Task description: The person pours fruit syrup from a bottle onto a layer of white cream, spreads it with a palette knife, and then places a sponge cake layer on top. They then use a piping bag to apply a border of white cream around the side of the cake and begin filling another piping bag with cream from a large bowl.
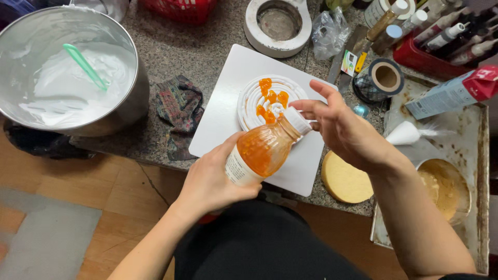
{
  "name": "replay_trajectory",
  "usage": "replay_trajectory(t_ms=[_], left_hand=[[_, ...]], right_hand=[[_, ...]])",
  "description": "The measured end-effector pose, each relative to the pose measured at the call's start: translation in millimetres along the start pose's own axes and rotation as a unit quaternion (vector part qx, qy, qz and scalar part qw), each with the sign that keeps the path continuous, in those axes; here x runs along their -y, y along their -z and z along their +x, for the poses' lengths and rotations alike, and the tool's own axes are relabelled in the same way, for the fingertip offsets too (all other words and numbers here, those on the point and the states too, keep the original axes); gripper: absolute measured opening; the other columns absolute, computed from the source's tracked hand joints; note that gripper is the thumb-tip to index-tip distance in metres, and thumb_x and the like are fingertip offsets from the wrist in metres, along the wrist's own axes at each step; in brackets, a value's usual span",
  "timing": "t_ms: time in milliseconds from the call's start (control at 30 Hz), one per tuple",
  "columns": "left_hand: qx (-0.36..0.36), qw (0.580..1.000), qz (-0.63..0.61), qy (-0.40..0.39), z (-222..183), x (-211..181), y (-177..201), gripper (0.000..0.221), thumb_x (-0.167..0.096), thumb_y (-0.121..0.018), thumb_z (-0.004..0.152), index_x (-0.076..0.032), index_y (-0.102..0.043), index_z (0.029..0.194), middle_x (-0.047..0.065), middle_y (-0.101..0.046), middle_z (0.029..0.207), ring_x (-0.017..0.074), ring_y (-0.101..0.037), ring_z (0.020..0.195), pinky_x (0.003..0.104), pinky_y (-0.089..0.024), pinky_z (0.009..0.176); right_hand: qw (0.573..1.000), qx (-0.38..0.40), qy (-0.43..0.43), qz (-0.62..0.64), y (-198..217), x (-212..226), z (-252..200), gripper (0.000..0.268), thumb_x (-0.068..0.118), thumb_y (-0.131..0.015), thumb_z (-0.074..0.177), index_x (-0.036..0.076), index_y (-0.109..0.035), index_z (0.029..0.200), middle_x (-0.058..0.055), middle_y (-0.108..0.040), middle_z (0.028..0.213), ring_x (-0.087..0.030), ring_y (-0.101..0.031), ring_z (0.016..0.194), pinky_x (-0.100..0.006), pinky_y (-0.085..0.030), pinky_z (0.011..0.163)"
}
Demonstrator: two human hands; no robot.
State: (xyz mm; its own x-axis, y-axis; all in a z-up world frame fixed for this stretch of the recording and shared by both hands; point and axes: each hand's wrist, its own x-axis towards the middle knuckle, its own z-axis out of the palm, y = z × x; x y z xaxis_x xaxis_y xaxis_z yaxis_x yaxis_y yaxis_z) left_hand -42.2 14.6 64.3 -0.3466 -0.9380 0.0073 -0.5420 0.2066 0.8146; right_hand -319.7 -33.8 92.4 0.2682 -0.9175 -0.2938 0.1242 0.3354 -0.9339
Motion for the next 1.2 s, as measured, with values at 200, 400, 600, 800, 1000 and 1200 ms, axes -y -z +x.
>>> replay_trajectory(t_ms=[200, 400, 600, 800, 1000, 1200], left_hand=[[0.017, 1.0, -0.007, 0.023, 3.7, 8.5, 8.6, 0.09, -0.038, -0.086, 0.056, -0.014, -0.057, 0.138, 0.014, -0.075, 0.113, 0.0331, -0.072, 0.104, 0.042, -0.056, 0.087], [0.045, 0.997, -0.038, 0.05, 7.1, 10.3, 17.9, 0.092, -0.039, -0.084, 0.054, -0.014, -0.058, 0.139, 0.013, -0.077, 0.11, 0.0301, -0.074, 0.103, 0.04, -0.057, 0.088], [0.072, 0.996, -0.026, 0.035, 7.1, 14.3, 21.7, 0.1, -0.04, -0.086, 0.053, -0.01, -0.054, 0.143, 0.017, -0.075, 0.11, 0.0316, -0.074, 0.104, 0.04, -0.057, 0.09], [0.082, 0.997, 0.001, -0.002, 5.7, 15.4, 21.2, 0.099, -0.038, -0.086, 0.052, -0.013, -0.054, 0.142, 0.015, -0.075, 0.114, 0.033, -0.072, 0.105, 0.042, -0.056, 0.088], [0.083, 0.996, 0.025, 0.007, 10.4, 19.5, 25.3, 0.1, -0.039, -0.089, 0.051, -0.013, -0.054, 0.141, 0.015, -0.073, 0.117, 0.0334, -0.07, 0.107, 0.043, -0.055, 0.09], [0.104, 0.994, 0.039, -0.015, 11.3, 16.9, 23.2, 0.101, -0.039, -0.088, 0.05, -0.013, -0.054, 0.141, 0.014, -0.073, 0.118, 0.0331, -0.069, 0.109, 0.042, -0.054, 0.092]], right_hand=[[0.959, 0.062, 0.107, -0.254, 7.1, -9.8, -13.4, 0.074, 0.014, -0.059, 0.098, 0.002, -0.022, 0.161, -0.015, -0.062, 0.132, -0.017, -0.059, 0.11, -0.031, -0.049, 0.095], [0.952, -0.04, 0.069, -0.297, 10.7, -19.2, -9.3, 0.075, 0.009, -0.065, 0.104, 0.007, -0.028, 0.169, -0.031, -0.06, 0.101, -0.028, -0.06, 0.086, -0.034, -0.048, 0.08], [0.917, 0.111, 0.209, -0.322, -9.2, 4.8, -14.3, 0.077, 0.009, -0.069, 0.096, 0.008, -0.031, 0.164, -0.022, -0.065, 0.118, -0.023, -0.061, 0.094, -0.032, -0.049, 0.087], [0.948, 0.045, 0.115, -0.293, -5.4, 5.4, -10.2, 0.074, 0.011, -0.062, 0.095, 0.009, -0.027, 0.16, -0.013, -0.062, 0.138, -0.017, -0.061, 0.11, -0.03, -0.051, 0.097], [0.912, 0.219, 0.259, -0.23, 2.1, -1.5, -16.3, 0.084, 0.009, -0.066, 0.102, 0.012, -0.012, 0.167, -0.02, -0.038, 0.161, -0.024, -0.048, 0.141, -0.04, -0.043, 0.118], [0.942, 0.035, 0.09, -0.321, 15.0, -22.6, -7.1, 0.082, 0.009, -0.066, 0.101, 0.015, -0.022, 0.171, -0.019, -0.071, 0.121, -0.021, -0.066, 0.1, -0.034, -0.057, 0.09]])
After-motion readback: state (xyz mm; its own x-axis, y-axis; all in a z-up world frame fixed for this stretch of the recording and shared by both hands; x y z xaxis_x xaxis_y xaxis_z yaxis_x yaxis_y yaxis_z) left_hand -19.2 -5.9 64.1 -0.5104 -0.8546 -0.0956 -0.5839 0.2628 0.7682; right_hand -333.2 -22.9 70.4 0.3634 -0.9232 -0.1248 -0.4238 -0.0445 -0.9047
